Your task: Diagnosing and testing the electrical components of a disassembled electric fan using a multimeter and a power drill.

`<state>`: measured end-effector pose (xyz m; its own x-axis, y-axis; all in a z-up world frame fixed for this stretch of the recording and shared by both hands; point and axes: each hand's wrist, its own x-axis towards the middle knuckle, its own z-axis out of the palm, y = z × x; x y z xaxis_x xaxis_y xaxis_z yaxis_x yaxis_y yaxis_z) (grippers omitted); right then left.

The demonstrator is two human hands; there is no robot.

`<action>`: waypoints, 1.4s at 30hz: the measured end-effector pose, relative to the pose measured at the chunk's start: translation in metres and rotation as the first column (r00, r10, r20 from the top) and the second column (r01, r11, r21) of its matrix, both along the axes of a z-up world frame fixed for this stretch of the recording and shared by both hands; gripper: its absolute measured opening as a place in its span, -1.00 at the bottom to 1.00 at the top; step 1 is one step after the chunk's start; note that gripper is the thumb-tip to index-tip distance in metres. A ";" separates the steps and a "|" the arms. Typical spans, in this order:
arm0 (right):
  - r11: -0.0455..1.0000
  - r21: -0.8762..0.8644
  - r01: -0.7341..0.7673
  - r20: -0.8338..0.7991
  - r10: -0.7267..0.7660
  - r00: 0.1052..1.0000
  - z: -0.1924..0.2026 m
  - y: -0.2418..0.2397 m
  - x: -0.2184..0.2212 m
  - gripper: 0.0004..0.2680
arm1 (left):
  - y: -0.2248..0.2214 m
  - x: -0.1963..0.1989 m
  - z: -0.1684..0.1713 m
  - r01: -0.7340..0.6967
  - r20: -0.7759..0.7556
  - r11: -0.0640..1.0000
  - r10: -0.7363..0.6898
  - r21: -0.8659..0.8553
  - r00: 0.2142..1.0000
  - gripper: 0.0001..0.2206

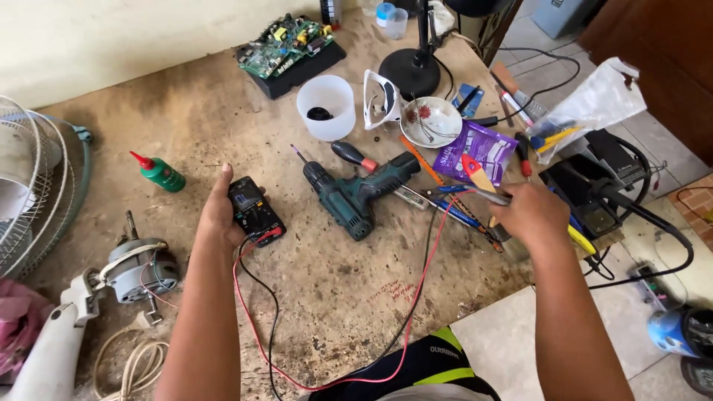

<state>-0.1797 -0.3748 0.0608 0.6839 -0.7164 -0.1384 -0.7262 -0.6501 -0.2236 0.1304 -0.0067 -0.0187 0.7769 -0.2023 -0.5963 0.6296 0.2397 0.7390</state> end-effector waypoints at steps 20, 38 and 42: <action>0.483 -0.174 -0.858 0.723 0.655 0.222 0.006 0.213 0.109 -0.79 | 0.072 -0.119 0.016 -0.291 0.851 0.823 -0.373 0.487 0.368 -0.61; 0.473 -0.098 -0.875 0.921 0.375 0.100 -0.067 0.290 0.147 -0.82 | 0.133 -0.184 -0.042 -0.815 0.945 0.505 -0.004 0.283 0.326 -0.92; 0.497 0.141 -0.856 0.962 0.136 0.237 -0.066 0.295 0.145 -0.79 | 0.123 -0.184 -0.030 -0.732 0.856 0.681 0.380 -0.003 0.351 -0.88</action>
<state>-0.0346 -0.0798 -0.0048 0.8391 -0.1442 0.5244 0.4871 -0.2296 -0.8426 -0.0536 0.1168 -0.0488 0.7689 0.5302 0.3574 -0.3865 -0.0599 0.9203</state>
